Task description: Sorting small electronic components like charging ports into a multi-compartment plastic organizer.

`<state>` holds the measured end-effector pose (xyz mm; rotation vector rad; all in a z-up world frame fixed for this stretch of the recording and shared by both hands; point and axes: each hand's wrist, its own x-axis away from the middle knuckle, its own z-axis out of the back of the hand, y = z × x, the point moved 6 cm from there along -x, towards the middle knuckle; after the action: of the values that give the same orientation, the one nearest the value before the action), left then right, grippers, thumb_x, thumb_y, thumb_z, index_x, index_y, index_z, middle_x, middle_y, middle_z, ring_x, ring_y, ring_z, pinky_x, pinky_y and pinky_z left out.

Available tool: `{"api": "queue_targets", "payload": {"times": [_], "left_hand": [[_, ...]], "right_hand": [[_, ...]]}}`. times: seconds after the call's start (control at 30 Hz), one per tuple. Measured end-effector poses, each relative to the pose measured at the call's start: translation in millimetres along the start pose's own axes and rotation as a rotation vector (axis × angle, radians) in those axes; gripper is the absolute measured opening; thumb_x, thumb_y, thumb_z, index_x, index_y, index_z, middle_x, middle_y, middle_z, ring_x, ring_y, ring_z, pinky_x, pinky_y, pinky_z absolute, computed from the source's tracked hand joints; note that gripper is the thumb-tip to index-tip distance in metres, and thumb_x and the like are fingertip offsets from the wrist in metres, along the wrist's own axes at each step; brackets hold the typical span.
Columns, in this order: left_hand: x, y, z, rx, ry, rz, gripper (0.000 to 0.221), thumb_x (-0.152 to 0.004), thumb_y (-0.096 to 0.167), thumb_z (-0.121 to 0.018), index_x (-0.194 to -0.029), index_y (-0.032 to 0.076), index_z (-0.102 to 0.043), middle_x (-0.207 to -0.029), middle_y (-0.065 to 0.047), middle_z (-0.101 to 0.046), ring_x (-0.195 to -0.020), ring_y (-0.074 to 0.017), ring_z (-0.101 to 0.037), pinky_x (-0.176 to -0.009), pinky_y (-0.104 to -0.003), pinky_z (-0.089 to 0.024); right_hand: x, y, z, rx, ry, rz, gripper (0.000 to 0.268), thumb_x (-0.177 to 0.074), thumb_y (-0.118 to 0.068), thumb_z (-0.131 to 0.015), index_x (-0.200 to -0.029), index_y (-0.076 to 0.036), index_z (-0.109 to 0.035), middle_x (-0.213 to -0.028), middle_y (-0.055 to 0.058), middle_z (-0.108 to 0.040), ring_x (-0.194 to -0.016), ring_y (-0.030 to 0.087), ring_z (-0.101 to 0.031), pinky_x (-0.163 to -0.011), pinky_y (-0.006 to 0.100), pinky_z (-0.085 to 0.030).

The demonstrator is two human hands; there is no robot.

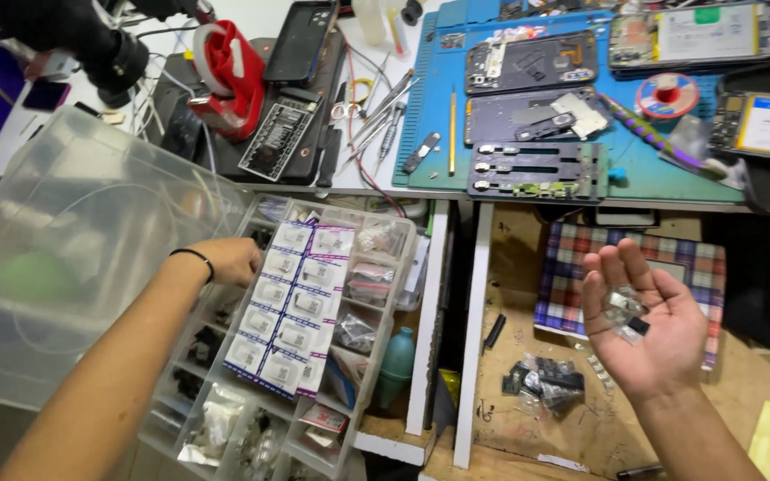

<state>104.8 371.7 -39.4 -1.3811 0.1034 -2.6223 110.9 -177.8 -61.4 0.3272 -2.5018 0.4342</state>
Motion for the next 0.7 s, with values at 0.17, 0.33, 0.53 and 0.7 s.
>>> {"api": "queue_targets", "payload": {"times": [0.17, 0.33, 0.53, 0.7], "left_hand": [[-6, -10, -5, 0.06, -0.007, 0.001, 0.024, -0.082, 0.017, -0.074, -0.062, 0.012, -0.062, -0.059, -0.001, -0.052, -0.052, -0.0149, -0.035, -0.051, -0.03, -0.03], [-1, -13, -8, 0.234, 0.046, 0.017, 0.023, -0.072, 0.036, -0.089, -0.084, 0.017, -0.091, -0.081, -0.008, -0.085, -0.084, -0.0237, -0.075, -0.08, -0.036, -0.059], [16, 3, 1, 0.268, 0.059, 0.024, 0.029, -0.074, 0.034, -0.088, -0.097, 0.016, -0.091, -0.09, -0.008, -0.086, -0.092, -0.0278, -0.077, -0.086, -0.039, -0.059], [38, 18, 6, 0.201, 0.053, 0.058, 0.018, -0.084, 0.025, -0.076, -0.096, 0.014, -0.084, -0.092, -0.005, -0.081, -0.085, -0.0223, -0.067, -0.079, -0.035, -0.053]], "right_hand": [[-1, 1, 2, -0.025, -0.008, 0.016, 0.04, -0.107, -0.023, -0.041, -0.117, -0.005, -0.076, -0.107, 0.013, -0.079, -0.105, 0.031, -0.076, -0.086, 0.037, -0.065], [-18, 3, 18, -0.049, -0.17, -0.038, 0.045, -0.1, -0.03, -0.044, -0.13, -0.007, -0.07, -0.125, 0.018, -0.073, -0.121, 0.035, -0.069, -0.103, 0.043, -0.056], [-14, 0, 13, -0.033, -0.168, -0.021, 0.044, -0.1, -0.03, -0.046, -0.13, -0.008, -0.07, -0.125, 0.017, -0.073, -0.121, 0.035, -0.069, -0.103, 0.043, -0.056], [0, 1, -4, 0.021, -0.059, -0.021, 0.041, -0.103, -0.027, -0.043, -0.126, -0.008, -0.072, -0.12, 0.013, -0.075, -0.118, 0.032, -0.071, -0.096, 0.039, -0.06]]}}
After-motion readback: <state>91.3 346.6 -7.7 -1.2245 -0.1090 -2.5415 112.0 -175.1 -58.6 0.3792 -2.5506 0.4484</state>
